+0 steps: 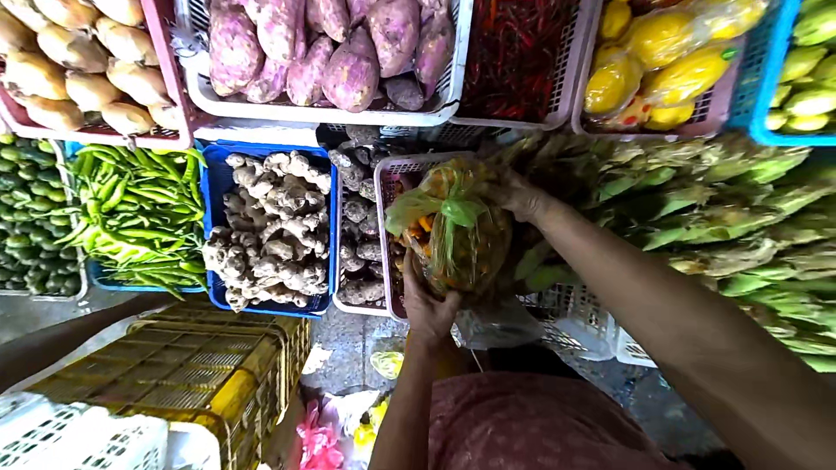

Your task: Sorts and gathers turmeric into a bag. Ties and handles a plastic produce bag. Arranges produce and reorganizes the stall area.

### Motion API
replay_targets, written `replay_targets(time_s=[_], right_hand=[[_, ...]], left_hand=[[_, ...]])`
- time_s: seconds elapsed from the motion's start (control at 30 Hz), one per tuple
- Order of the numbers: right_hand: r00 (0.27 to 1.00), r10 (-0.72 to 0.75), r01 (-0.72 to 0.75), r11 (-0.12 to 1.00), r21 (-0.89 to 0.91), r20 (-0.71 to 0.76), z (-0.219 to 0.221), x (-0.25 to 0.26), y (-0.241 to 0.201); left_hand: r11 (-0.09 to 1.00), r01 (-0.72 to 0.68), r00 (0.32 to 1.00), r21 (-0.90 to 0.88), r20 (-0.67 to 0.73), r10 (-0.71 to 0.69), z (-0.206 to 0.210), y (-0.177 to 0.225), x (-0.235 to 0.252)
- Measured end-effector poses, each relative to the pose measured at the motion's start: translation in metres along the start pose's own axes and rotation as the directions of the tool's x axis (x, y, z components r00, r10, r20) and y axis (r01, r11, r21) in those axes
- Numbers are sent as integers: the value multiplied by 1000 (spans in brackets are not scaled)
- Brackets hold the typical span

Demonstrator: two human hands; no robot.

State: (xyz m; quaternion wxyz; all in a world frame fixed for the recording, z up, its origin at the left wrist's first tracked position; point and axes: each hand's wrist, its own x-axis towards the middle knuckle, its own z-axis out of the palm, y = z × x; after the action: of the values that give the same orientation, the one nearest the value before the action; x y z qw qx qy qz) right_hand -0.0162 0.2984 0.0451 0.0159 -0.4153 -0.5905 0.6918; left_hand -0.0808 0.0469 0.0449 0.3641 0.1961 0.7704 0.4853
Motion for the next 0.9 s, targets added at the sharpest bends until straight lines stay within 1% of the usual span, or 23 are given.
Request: replay_targets(time_s=[0.03, 0.07, 0.1, 0.17, 0.23, 0.3, 0.37, 0.43, 0.47, 0.6, 0.63, 0.7, 0.77, 0.83, 0.9], right_hand=[[1000, -1, 1, 1000, 20, -7, 1, -4, -6], [999, 38, -37, 999, 30, -28, 3, -11, -13], [991, 117, -115, 993, 35, -61, 6, -21, -21], [947, 292, -287, 956, 53, -133, 8, -43, -38], [906, 379, -384, 923, 11, -187, 11, -61, -42], [878, 454, -467, 882, -60, -155, 13, -68, -37], [857, 510, -514, 842, -164, -72, 14, -64, -19], [847, 529, -525, 819, -233, -51, 19, -55, -5], [851, 522, -518, 818, -249, -57, 22, -51, -3], [870, 483, -485, 801, -351, -100, 26, -51, -2], [869, 482, -488, 793, -365, -116, 24, -49, 2], [880, 458, -460, 756, -465, -126, 29, -52, 4], [926, 361, -355, 740, -572, -107, 31, -52, -8], [972, 219, -223, 768, -601, -81, 33, -61, -8], [992, 85, -123, 795, -593, -92, 33, -58, 5]], left_hand=[[1000, 6, 1000, -15, 4, -6, -2, 4, 1], [999, 20, 1000, -31, 21, -19, -5, 10, -1], [998, 40, 998, -49, 47, -38, -10, 18, -3], [994, 86, 989, -71, 123, -77, -22, 35, -6], [982, 182, 962, -51, 217, -167, -36, 48, -9], [931, 363, 896, -38, 290, -338, -45, 50, -7], [842, 536, 810, -64, 320, -491, -47, 37, -1], [779, 623, 756, -76, 316, -574, -49, 23, 6], [771, 633, 745, -72, 329, -580, -52, 20, 7], [800, 596, 763, -70, 362, -536, -58, 22, 6], [790, 608, 762, -85, 344, -549, -56, 21, 5], [764, 638, 755, -90, 266, -599, -50, 26, 0], [758, 646, 757, -91, 209, -620, -43, 36, 4], [759, 645, 759, -91, 191, -623, -42, 40, 2], [809, 588, 795, -28, 205, -571, -45, 42, 1]])
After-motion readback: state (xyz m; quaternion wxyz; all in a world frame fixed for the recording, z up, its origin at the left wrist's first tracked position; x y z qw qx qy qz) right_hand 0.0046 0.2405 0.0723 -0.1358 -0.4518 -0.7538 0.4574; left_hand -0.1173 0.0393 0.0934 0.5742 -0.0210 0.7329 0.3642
